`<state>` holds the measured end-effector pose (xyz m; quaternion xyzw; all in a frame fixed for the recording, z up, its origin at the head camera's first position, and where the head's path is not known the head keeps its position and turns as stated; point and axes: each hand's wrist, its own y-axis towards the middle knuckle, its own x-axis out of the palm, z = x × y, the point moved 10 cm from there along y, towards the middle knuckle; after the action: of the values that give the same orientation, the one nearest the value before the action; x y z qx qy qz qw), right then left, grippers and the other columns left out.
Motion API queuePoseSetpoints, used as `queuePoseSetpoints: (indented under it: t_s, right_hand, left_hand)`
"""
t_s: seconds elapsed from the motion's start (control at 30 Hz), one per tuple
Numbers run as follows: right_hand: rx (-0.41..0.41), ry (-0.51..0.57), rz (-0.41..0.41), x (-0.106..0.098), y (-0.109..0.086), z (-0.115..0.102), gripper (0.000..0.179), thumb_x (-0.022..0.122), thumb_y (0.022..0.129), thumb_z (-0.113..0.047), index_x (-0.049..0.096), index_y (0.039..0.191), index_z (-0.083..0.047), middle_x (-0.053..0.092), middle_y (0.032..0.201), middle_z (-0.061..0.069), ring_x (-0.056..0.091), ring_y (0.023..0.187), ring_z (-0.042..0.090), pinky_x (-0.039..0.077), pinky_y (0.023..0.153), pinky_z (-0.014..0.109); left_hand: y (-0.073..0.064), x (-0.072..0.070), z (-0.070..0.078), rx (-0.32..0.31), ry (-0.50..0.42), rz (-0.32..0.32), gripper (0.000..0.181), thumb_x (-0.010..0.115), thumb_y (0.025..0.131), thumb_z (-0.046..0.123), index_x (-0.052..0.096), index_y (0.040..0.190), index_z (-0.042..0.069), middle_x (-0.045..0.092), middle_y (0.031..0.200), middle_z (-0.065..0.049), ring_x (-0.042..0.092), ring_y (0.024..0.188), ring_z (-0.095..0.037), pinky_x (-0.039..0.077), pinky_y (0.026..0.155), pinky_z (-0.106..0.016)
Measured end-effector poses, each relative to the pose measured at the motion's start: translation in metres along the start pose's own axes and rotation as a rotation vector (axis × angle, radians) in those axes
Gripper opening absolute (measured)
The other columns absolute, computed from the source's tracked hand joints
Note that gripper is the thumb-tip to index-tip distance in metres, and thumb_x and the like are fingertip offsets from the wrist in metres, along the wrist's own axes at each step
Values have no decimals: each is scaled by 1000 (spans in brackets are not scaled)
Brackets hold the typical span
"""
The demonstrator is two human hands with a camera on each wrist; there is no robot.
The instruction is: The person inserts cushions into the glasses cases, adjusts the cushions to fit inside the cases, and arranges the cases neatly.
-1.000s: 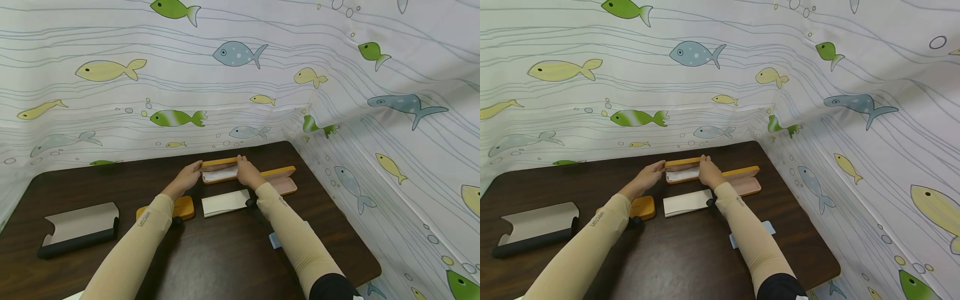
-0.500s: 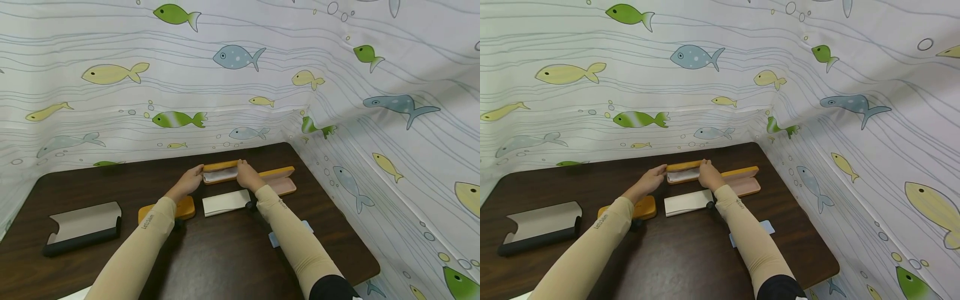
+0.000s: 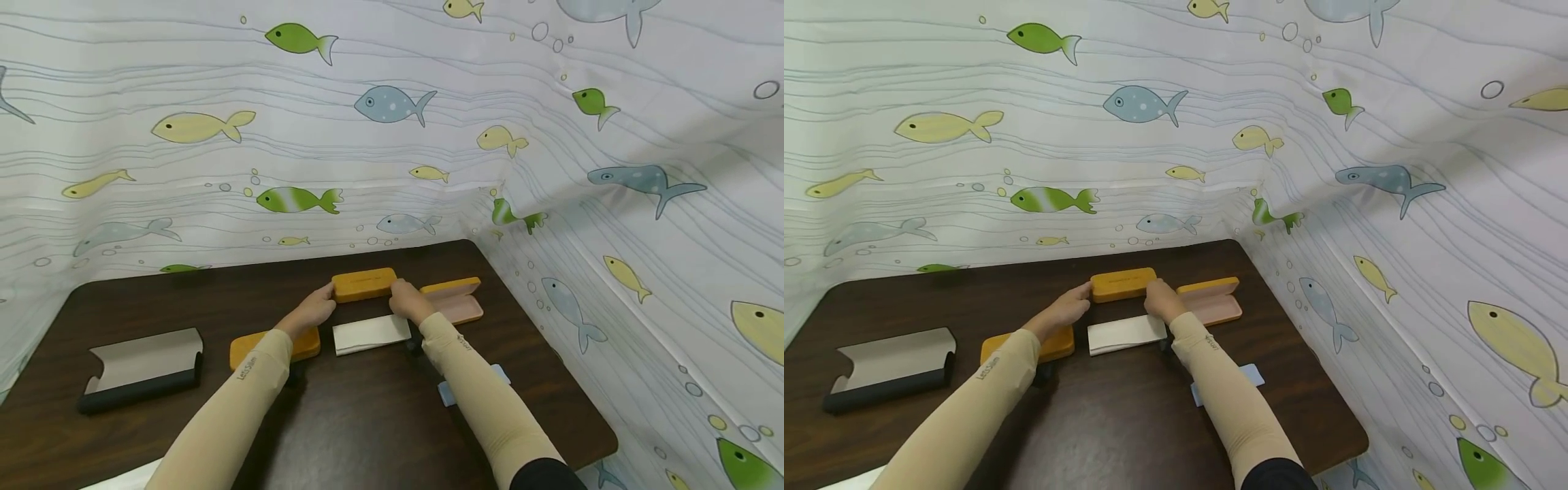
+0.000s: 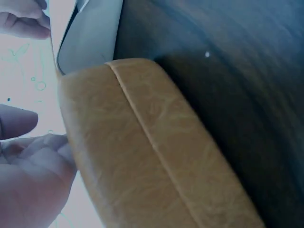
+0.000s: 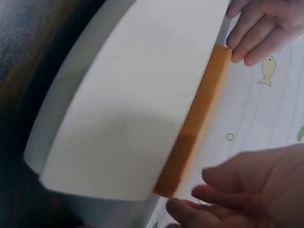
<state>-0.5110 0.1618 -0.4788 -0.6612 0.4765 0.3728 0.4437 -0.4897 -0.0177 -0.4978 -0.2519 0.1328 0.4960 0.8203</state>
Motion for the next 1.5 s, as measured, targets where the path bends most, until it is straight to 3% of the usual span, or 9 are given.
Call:
queuePoseSetpoints:
  t_s: [0.13, 0.27, 0.33, 0.47, 0.57, 0.83, 1.13, 1.33, 1.5]
  right_hand:
    - [-46, 77, 165, -16, -7, -6, 39, 47, 105, -4, 53, 143, 3, 53, 146, 18, 58, 122, 30, 52, 97, 40]
    - [-161, 284, 280, -30, -15, -15, 31, 51, 103, 0, 63, 131, -1, 64, 129, 15, 62, 115, 30, 55, 92, 40]
    - [-212, 497, 248, -29, -16, -15, 28, 54, 101, 3, 64, 127, 2, 64, 122, 17, 63, 106, 30, 56, 89, 40]
    - [-244, 997, 80, -16, -18, -13, 33, 54, 99, 7, 55, 132, 11, 57, 121, 24, 59, 98, 24, 54, 84, 32]
    - [-222, 1210, -20, -8, -22, -15, 38, 52, 99, 9, 47, 137, 15, 53, 120, 23, 56, 95, 18, 51, 80, 24]
    - [-197, 1230, -60, -2, -38, -17, 32, 49, 98, 13, 49, 130, 15, 54, 105, 11, 50, 100, 28, 47, 82, 28]
    - [-208, 1204, -40, 4, -50, -11, 22, 44, 96, 12, 55, 115, 10, 49, 89, 5, 42, 77, 18, 36, 74, 32]
    - [-178, 1180, -30, 14, -55, -4, 16, 46, 98, 9, 57, 109, 5, 48, 90, 5, 42, 79, 17, 38, 71, 28]
    - [-158, 1116, -46, 25, -56, 2, 16, 46, 101, 5, 57, 113, 6, 49, 97, 6, 43, 83, 18, 42, 75, 28]
  left_hand:
    - [-4, -4, 3, 13, 36, 52, 62, 34, 106, 13, 10, 163, 3, 11, 167, -22, 10, 153, -41, 14, 122, -58]
    - [-11, -9, 12, 52, 51, 83, 61, 36, 105, 13, 17, 162, 4, 19, 165, -24, 15, 152, -42, 19, 120, -59]
    - [-16, -9, 14, 65, 48, 81, 60, 36, 105, 13, 19, 162, 5, 21, 165, -24, 17, 152, -42, 22, 119, -60]
    - [-22, -7, 18, 95, 38, 72, 59, 36, 106, 13, 19, 162, 5, 20, 165, -23, 20, 151, -42, 24, 118, -61]
    - [-27, -5, 20, 113, 38, 69, 58, 36, 106, 13, 20, 161, 4, 20, 165, -22, 22, 150, -42, 25, 118, -61]
    - [-40, 4, 26, 174, 82, 69, 58, 38, 104, 13, 25, 161, 7, 24, 165, -20, 25, 149, -43, 26, 117, -62]
    - [-58, 17, 30, 185, 63, 30, 56, 38, 104, 11, 28, 159, 4, 28, 162, -25, 29, 148, -43, 30, 115, -62]
    - [-68, 26, 27, 163, 24, -7, 53, 41, 106, 12, 32, 157, 4, 31, 161, -22, 33, 146, -42, 32, 114, -61]
    - [-73, 32, 25, 190, 15, -25, 50, 42, 106, 11, 36, 155, 1, 37, 158, -24, 38, 143, -42, 34, 114, -59]
